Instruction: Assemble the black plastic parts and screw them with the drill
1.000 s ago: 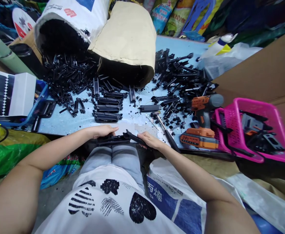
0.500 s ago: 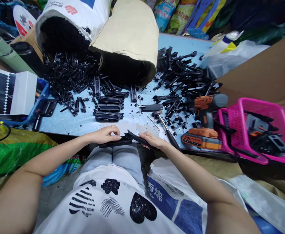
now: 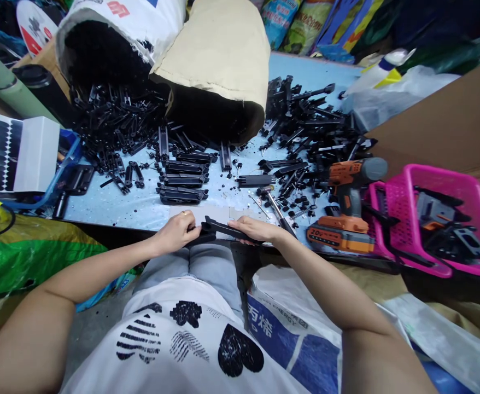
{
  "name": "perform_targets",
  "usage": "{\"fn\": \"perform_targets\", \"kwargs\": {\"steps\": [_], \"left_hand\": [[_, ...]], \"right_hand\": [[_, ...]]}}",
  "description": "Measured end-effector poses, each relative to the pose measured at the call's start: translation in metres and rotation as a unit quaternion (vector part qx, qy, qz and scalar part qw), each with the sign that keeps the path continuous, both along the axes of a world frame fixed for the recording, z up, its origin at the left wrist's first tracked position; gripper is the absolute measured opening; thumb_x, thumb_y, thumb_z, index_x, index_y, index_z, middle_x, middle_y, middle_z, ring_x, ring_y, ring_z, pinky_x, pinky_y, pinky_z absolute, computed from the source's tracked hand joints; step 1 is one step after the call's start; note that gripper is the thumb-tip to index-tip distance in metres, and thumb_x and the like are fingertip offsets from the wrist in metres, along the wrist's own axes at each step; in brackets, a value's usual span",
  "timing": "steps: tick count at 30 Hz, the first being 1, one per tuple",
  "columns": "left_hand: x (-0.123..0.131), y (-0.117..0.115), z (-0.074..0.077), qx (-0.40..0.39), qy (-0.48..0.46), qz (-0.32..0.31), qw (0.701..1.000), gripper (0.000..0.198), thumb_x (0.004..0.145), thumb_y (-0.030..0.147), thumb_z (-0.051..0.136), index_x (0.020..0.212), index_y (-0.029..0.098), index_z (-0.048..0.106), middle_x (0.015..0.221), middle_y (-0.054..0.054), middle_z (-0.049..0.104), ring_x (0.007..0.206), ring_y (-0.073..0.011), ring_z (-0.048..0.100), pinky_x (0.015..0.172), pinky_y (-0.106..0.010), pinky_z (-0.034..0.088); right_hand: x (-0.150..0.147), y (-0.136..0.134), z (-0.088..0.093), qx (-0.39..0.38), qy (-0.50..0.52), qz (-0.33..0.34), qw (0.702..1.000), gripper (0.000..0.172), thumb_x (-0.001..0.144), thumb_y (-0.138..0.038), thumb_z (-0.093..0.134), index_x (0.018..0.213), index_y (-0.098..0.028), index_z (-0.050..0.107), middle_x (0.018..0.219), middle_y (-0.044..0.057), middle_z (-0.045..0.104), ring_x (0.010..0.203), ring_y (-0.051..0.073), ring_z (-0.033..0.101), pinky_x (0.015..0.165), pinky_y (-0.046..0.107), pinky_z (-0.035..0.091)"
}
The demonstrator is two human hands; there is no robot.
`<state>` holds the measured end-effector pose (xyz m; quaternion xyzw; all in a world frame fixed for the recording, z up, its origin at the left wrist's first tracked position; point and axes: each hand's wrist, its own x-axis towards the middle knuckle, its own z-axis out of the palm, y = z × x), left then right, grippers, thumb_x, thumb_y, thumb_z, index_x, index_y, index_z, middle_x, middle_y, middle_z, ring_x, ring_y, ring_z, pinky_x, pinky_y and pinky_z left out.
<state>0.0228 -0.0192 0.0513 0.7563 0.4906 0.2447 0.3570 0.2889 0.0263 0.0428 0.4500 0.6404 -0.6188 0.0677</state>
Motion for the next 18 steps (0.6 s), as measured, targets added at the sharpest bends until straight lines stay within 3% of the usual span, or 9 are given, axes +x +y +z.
{"fn": "perform_targets", "kwargs": {"steps": [3,6,9,12,14,15,18], "left_hand": [[-0.024,0.014,0.005,0.004,-0.047,0.138,0.989,0.027,0.082,0.032,0.047,0.058,0.018,0.048,0.068,-0.003,0.052,0.068,-0.0148,0.051,0.067,-0.027,0.043],[-0.040,0.028,0.001,-0.151,-0.138,0.228,0.952,0.029,0.083,0.038,0.047,0.065,0.016,0.054,0.066,-0.003,0.056,0.059,-0.0136,0.055,0.058,-0.026,0.046],[-0.040,0.030,-0.014,-0.310,-0.271,0.219,0.884,0.034,0.085,0.046,0.047,0.082,0.014,0.057,0.071,-0.005,0.064,0.059,-0.0155,0.062,0.057,-0.028,0.050],[-0.032,0.024,-0.032,-0.355,-0.380,0.175,0.836,0.043,0.083,0.054,0.052,0.088,0.012,0.057,0.074,-0.008,0.068,0.066,-0.0189,0.067,0.065,-0.032,0.054],[-0.029,0.021,-0.044,-0.355,-0.400,0.191,0.823,0.042,0.079,0.052,0.060,0.084,0.011,0.055,0.072,-0.008,0.068,0.065,-0.0194,0.068,0.064,-0.032,0.055],[-0.029,0.020,-0.049,-0.355,-0.401,0.213,0.817,0.040,0.079,0.051,0.062,0.083,0.012,0.054,0.070,-0.007,0.068,0.063,-0.0193,0.068,0.062,-0.031,0.055],[-0.028,0.018,-0.059,-0.355,-0.403,0.263,0.801,0.040,0.081,0.051,0.060,0.081,0.012,0.052,0.065,-0.006,0.066,0.058,-0.0187,0.068,0.056,-0.029,0.055]], "right_hand": [[0.012,0.009,0.001,-0.006,0.000,-0.018,1.000,0.068,0.077,-0.077,0.037,0.055,-0.015,0.054,0.043,0.000,0.049,0.037,0.008,0.043,0.040,0.023,0.035],[0.027,0.018,-0.007,-0.030,-0.006,-0.044,0.999,0.068,0.077,-0.078,0.036,0.056,-0.016,0.055,0.044,0.001,0.051,0.035,0.009,0.043,0.038,0.023,0.034],[0.034,0.027,-0.022,-0.055,0.006,-0.019,0.998,0.069,0.078,-0.078,0.033,0.057,-0.016,0.055,0.039,0.000,0.047,0.033,0.009,0.040,0.039,0.024,0.033],[0.035,0.037,-0.035,-0.065,0.010,-0.016,0.998,0.069,0.079,-0.078,0.030,0.063,-0.016,0.056,0.039,-0.001,0.046,0.033,0.009,0.040,0.042,0.025,0.035],[0.033,0.043,-0.037,0.003,-0.032,-0.037,0.999,0.064,0.078,-0.076,0.036,0.066,-0.017,0.055,0.045,0.000,0.051,0.038,0.010,0.043,0.044,0.025,0.036],[0.029,0.044,-0.035,0.076,-0.065,-0.055,0.994,0.060,0.077,-0.074,0.042,0.067,-0.017,0.055,0.050,0.001,0.054,0.043,0.011,0.046,0.047,0.025,0.036],[0.003,0.039,-0.026,0.348,-0.124,-0.128,0.921,0.045,0.081,-0.061,0.052,0.072,-0.017,0.058,0.069,0.006,0.061,0.062,0.015,0.053,0.058,0.026,0.039]]}}
